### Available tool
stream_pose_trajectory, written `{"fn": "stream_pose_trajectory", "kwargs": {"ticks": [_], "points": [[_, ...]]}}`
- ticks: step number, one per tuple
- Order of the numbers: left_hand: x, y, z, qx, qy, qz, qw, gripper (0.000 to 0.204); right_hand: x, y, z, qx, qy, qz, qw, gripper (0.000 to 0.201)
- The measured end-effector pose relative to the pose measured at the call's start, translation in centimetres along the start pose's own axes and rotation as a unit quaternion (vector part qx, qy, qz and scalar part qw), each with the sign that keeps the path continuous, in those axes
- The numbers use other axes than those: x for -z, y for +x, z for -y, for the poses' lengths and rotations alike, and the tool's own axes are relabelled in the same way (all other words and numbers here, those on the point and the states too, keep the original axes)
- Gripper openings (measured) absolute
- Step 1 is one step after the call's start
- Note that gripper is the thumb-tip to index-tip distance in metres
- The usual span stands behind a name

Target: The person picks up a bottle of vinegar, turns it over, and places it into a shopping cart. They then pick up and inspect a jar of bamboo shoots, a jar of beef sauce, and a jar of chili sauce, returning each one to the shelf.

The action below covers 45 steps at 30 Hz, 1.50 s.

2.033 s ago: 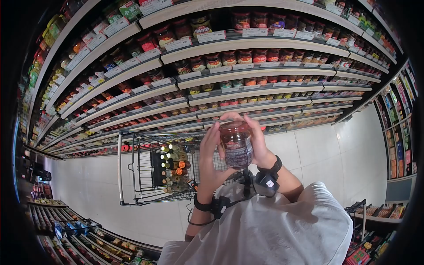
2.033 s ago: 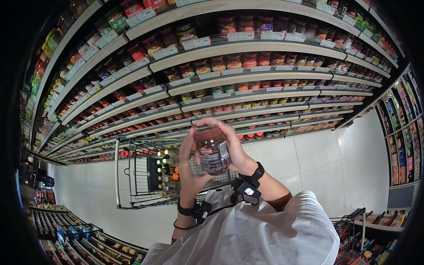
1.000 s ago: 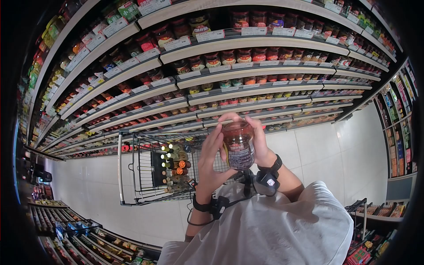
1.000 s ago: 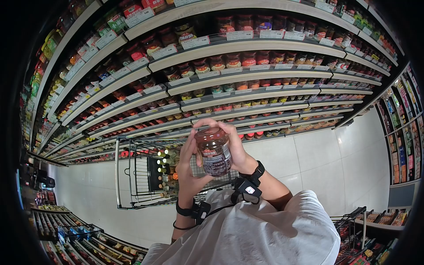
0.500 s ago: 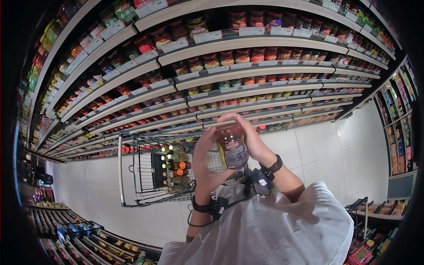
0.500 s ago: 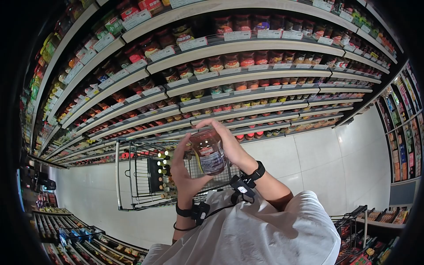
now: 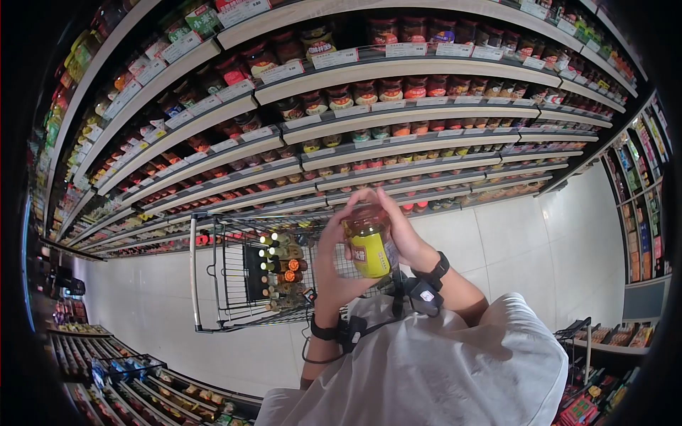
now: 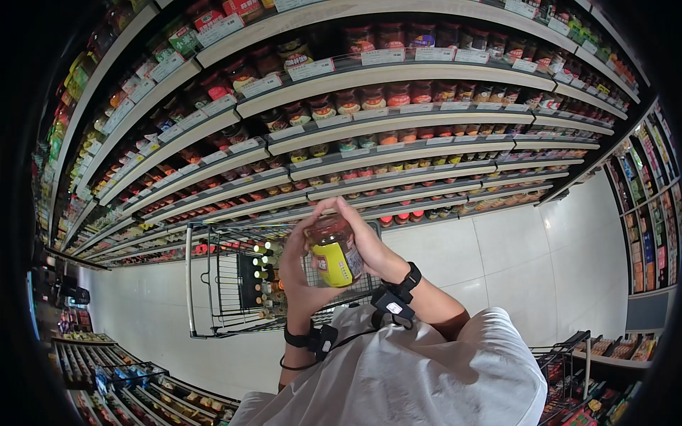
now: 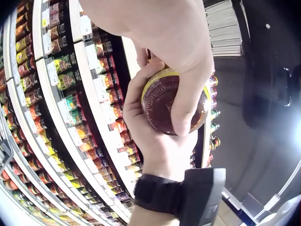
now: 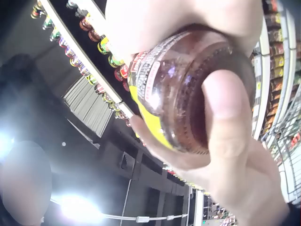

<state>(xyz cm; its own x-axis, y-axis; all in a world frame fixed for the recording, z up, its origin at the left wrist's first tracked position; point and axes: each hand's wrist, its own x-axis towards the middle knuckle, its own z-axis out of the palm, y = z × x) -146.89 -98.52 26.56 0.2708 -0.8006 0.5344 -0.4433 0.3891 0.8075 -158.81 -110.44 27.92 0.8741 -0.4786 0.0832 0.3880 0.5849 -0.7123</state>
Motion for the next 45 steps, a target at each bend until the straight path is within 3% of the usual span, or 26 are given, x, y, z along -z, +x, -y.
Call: {"fn": "stream_pose_trajectory", "kwargs": {"ticks": [2, 5, 8, 11, 12, 15, 16, 17, 19, 23, 26, 29, 32, 35, 36, 39, 41, 43, 44, 45], "points": [[0.0, -0.2, 0.6, -0.082, 0.069, -0.032, 0.994, 0.119, 0.7, 0.3, -0.3, 0.022, -0.145, -0.061, 0.987, 0.048], [0.2, 0.3, 0.0, -0.088, 0.143, -0.039, 0.985, 0.12, 1.2, 0.2, -1.2, 0.068, -0.126, -0.047, 0.989, 0.055], [-0.1, 0.4, -0.1, -0.093, 0.176, -0.01, 0.98, 0.123, 0.6, -0.3, -1.2, 0.038, -0.191, -0.048, 0.98, 0.046], [-1.0, 0.1, -0.1, 0.066, -0.028, -0.01, 0.997, 0.131, 1.5, 0.0, -2.2, -0.029, -0.008, -0.013, 0.999, 0.043], [-1.3, -0.3, 1.0, 0.057, -0.087, 0.0, 0.995, 0.14, 1.1, -0.1, -2.0, -0.033, 0.009, -0.01, 0.999, 0.039], [-0.8, -0.9, 2.6, 0.087, -0.149, 0.047, 0.984, 0.145, 1.7, 0.5, -2.9, 0.02, -0.089, -0.033, 0.995, 0.037], [-0.4, -1.6, 3.4, 0.113, -0.158, 0.056, 0.979, 0.143, 2.1, 0.8, -3.5, 0.043, -0.11, -0.049, 0.992, 0.035], [0.0, -2.0, 4.0, 0.131, -0.209, 0.077, 0.966, 0.135, 2.9, 0.8, -3.8, 0.004, -0.126, -0.067, 0.99, 0.031], [0.3, -2.2, 3.8, 0.196, -0.367, 0.047, 0.908, 0.114, 3.6, 0.7, -4.3, 0.017, -0.222, -0.081, 0.972, 0.03], [0.5, -4.2, 7.3, 0.243, -0.308, -0.004, 0.92, 0.082, 4.8, 0.5, -5.4, -0.027, -0.378, -0.042, 0.924, 0.035], [0.1, -5.2, 8.0, 0.212, -0.276, -0.063, 0.936, 0.067, 7.2, 1.1, -8.0, -0.064, -0.336, -0.029, 0.939, 0.038], [-0.4, -6.8, 9.8, 0.242, -0.196, -0.11, 0.944, 0.065, 8.7, 1.8, -10.0, -0.07, -0.349, -0.015, 0.934, 0.041], [-0.1, -7.0, 9.8, 0.325, -0.124, -0.132, 0.928, 0.067, 9.8, 2.2, -11.9, -0.068, -0.391, -0.046, 0.917, 0.042], [0.0, -8.4, 12.8, 0.316, -0.121, -0.173, 0.925, 0.07, 11.7, 2.3, -12.3, -0.132, -0.437, -0.041, 0.889, 0.043], [0.2, -9.1, 13.8, 0.323, -0.103, -0.188, 0.922, 0.069, 14.2, 2.2, -14.5, -0.087, -0.48, -0.083, 0.869, 0.043], [1.4, -11.9, 17.9, 0.342, -0.005, -0.222, 0.913, 0.065, 21.5, 0.8, -18.5, -0.093, -0.623, -0.19, 0.753, 0.043], [2.4, -14.9, 21.9, 0.352, 0.128, -0.213, 0.902, 0.065, 25.1, -1.8, -22.1, -0.083, -0.715, -0.297, 0.628, 0.053], [3.1, -17.3, 26.9, 0.366, 0.189, -0.214, 0.886, 0.067, 27.1, -4.3, -24.9, -0.127, -0.712, -0.357, 0.592, 0.068], [3.6, -18.3, 29.0, 0.368, 0.229, -0.204, 0.878, 0.068, 26.9, -5.1, -25.6, -0.17, -0.69, -0.355, 0.607, 0.083], [4.2, -19.6, 30.3, 0.376, 0.271, -0.191, 0.865, 0.068, 28.1, -6.1, -27.5, -0.166, -0.659, -0.356, 0.641, 0.083]]}}
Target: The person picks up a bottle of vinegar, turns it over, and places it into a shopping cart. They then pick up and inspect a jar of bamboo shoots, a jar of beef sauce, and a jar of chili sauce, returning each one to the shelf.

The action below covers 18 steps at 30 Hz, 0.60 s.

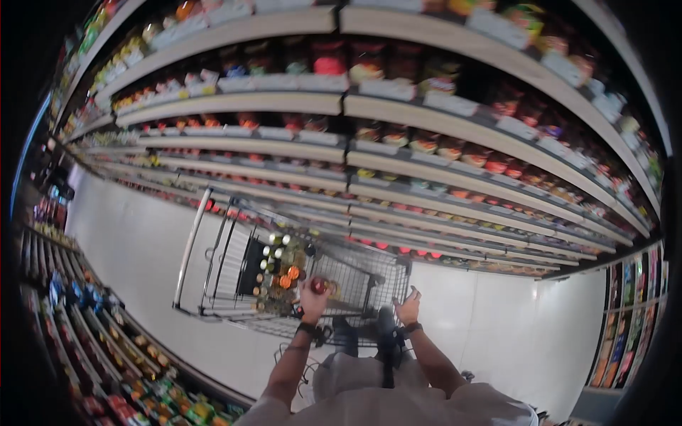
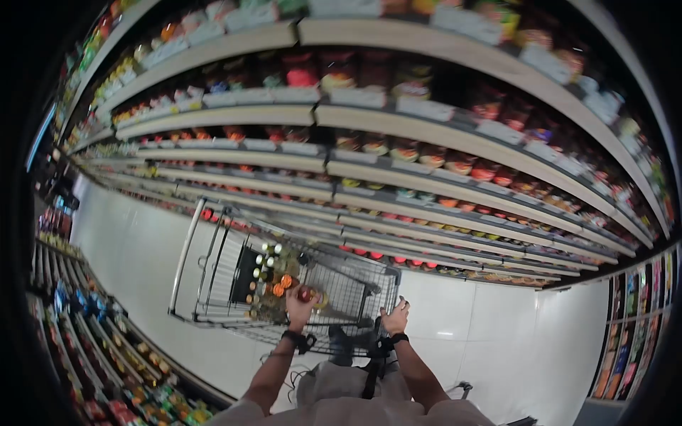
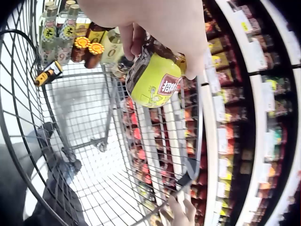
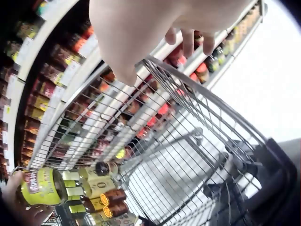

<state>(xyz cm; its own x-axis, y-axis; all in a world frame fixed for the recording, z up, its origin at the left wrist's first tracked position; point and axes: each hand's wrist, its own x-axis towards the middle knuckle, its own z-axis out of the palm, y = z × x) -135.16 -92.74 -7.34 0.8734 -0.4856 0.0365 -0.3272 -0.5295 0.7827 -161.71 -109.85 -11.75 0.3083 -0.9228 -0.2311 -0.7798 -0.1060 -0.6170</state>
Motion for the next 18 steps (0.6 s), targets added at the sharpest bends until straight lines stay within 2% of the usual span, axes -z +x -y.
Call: {"fn": "stream_pose_trajectory", "kwargs": {"ticks": [3, 6, 9, 15, 16, 17, 18], "points": [[-1.1, 1.8, 3.8, 0.083, 0.026, 0.032, 0.996, 0.068, -6.4, -0.5, -6.5, -0.056, 0.122, 0.07, 0.988, 0.082], [-3.4, 3.9, 9.2, 0.099, 0.072, 0.026, 0.992, 0.071, -5.2, -1.4, -4.5, -0.05, 0.069, 0.011, 0.996, 0.048], [-4.6, 5.8, 11.3, 0.129, 0.111, 0.038, 0.985, 0.074, -5.8, -1.1, -4.9, -0.01, 0.07, -0.07, 0.995, 0.023], [-9.1, 9.0, 16.9, 0.126, 0.194, 0.073, 0.97, 0.067, -5.6, -1.1, -4.0, -0.039, 0.081, -0.069, 0.994, 0.019], [-9.3, 9.5, 17.5, 0.125, 0.241, 0.112, 0.956, 0.073, -5.7, -1.2, -4.2, -0.041, 0.088, -0.071, 0.993, 0.019], [-9.4, 9.9, 17.0, 0.138, 0.258, 0.129, 0.948, 0.071, -5.7, -1.2, -4.1, -0.05, 0.078, -0.073, 0.993, 0.017], [-10.0, 10.4, 17.9, 0.14, 0.232, 0.131, 0.954, 0.059, -6.4, -1.3, -5.3, -0.019, 0.082, -0.087, 0.993, 0.015]]}}
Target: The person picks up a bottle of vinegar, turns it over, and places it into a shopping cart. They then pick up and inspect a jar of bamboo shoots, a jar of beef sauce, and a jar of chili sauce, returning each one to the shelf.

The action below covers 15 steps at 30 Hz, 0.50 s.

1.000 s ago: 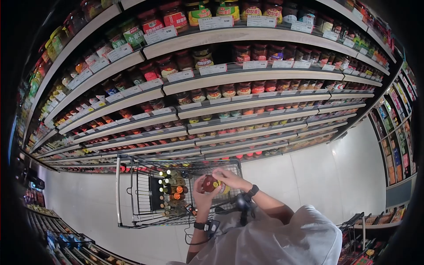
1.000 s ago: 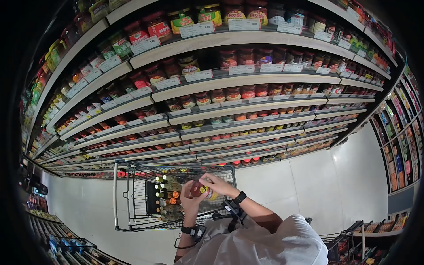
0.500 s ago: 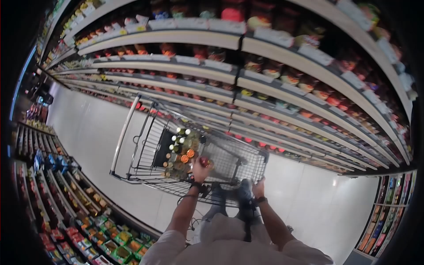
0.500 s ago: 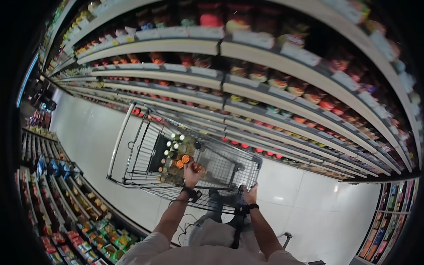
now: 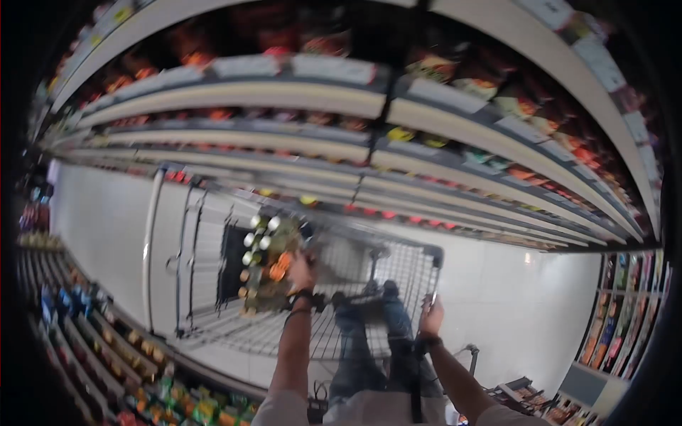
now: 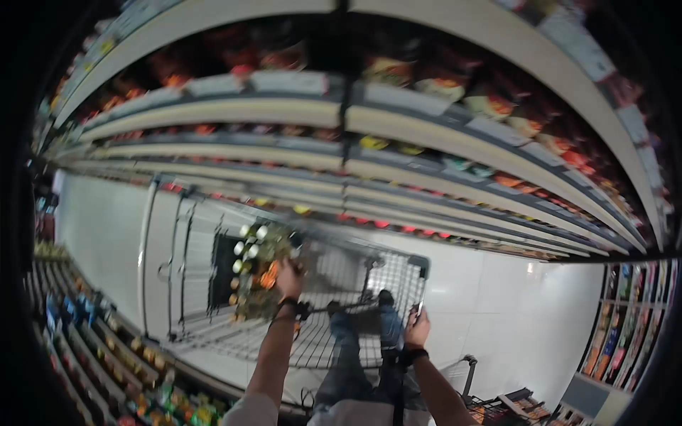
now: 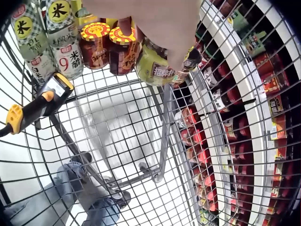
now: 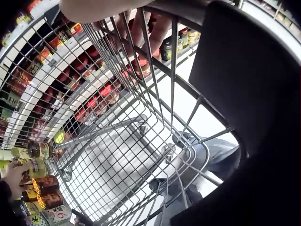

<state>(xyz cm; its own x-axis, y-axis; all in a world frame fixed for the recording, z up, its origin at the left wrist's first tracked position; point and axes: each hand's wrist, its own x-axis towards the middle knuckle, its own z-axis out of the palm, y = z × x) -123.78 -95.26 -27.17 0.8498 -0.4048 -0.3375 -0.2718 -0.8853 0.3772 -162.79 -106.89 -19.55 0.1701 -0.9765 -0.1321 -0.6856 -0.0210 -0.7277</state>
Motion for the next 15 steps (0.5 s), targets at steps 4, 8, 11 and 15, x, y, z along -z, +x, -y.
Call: {"fn": "stream_pose_trajectory", "kwargs": {"ticks": [4, 8, 11, 15], "points": [[-3.5, 2.8, 2.8, -0.06, -0.001, 0.016, 0.998, 0.043, 0.5, -0.4, 0.5, 0.014, -0.06, -0.024, 0.998, 0.018], [-3.1, 3.1, 1.5, -0.001, 0.029, -0.005, 1.0, 0.067, 1.4, -0.2, 2.3, -0.02, -0.074, 0.002, 0.997, 0.018], [-5.4, 4.7, 3.0, -0.009, 0.035, -0.031, 0.999, 0.071, 1.3, -0.3, 1.9, -0.01, -0.076, -0.001, 0.997, 0.019], [-4.8, 5.2, 2.0, 0.021, 0.033, 0.013, 0.999, 0.081, 1.5, -0.4, 2.2, -0.016, -0.08, -0.001, 0.997, 0.021]]}}
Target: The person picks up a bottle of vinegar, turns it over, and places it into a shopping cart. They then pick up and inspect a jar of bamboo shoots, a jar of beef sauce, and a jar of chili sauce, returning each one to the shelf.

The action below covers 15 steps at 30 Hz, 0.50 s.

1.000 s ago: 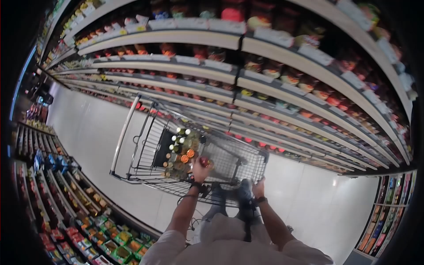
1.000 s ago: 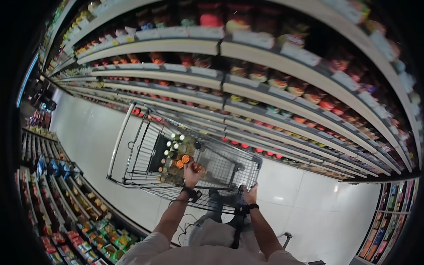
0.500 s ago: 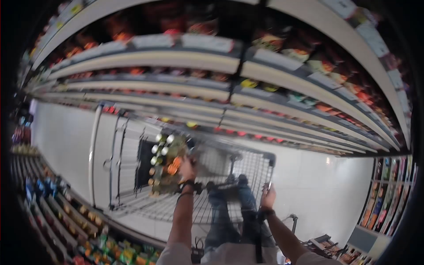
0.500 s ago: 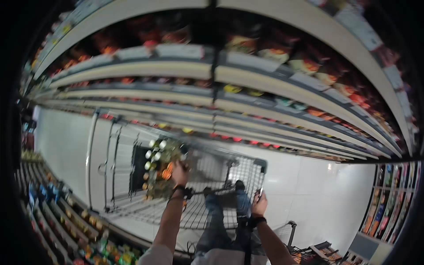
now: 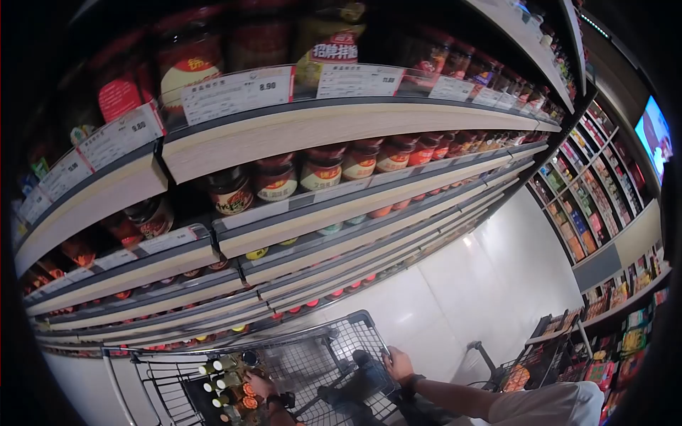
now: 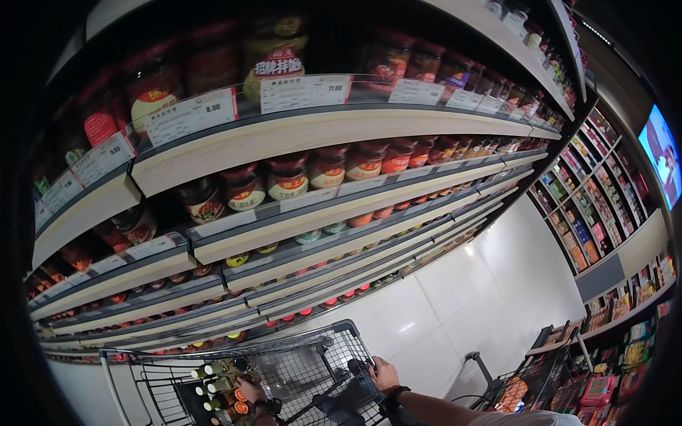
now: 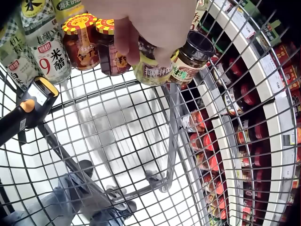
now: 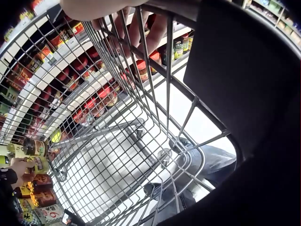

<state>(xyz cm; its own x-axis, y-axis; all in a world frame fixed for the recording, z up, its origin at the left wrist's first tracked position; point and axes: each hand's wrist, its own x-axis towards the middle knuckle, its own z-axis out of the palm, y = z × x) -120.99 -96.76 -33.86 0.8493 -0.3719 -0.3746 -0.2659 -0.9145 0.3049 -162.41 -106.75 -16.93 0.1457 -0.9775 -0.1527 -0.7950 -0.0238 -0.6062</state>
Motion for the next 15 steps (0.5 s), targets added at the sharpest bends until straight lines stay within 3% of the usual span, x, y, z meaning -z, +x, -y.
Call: {"fn": "stream_pose_trajectory", "kwargs": {"ticks": [8, 12, 15], "points": [[-2.5, 1.3, 0.6, -0.014, -0.008, -0.034, 0.999, 0.081, 1.1, -0.2, 1.3, -0.008, -0.02, 0.013, 1.0, 0.023], [-2.4, 1.4, -0.2, 0.027, -0.023, -0.011, 0.999, 0.077, 0.6, -0.2, 0.6, 0.002, -0.024, 0.002, 1.0, 0.023], [-2.1, 0.8, -0.3, -0.007, -0.04, -0.038, 0.998, 0.077, 0.7, -0.2, 0.8, 0.001, -0.025, 0.005, 1.0, 0.023]]}}
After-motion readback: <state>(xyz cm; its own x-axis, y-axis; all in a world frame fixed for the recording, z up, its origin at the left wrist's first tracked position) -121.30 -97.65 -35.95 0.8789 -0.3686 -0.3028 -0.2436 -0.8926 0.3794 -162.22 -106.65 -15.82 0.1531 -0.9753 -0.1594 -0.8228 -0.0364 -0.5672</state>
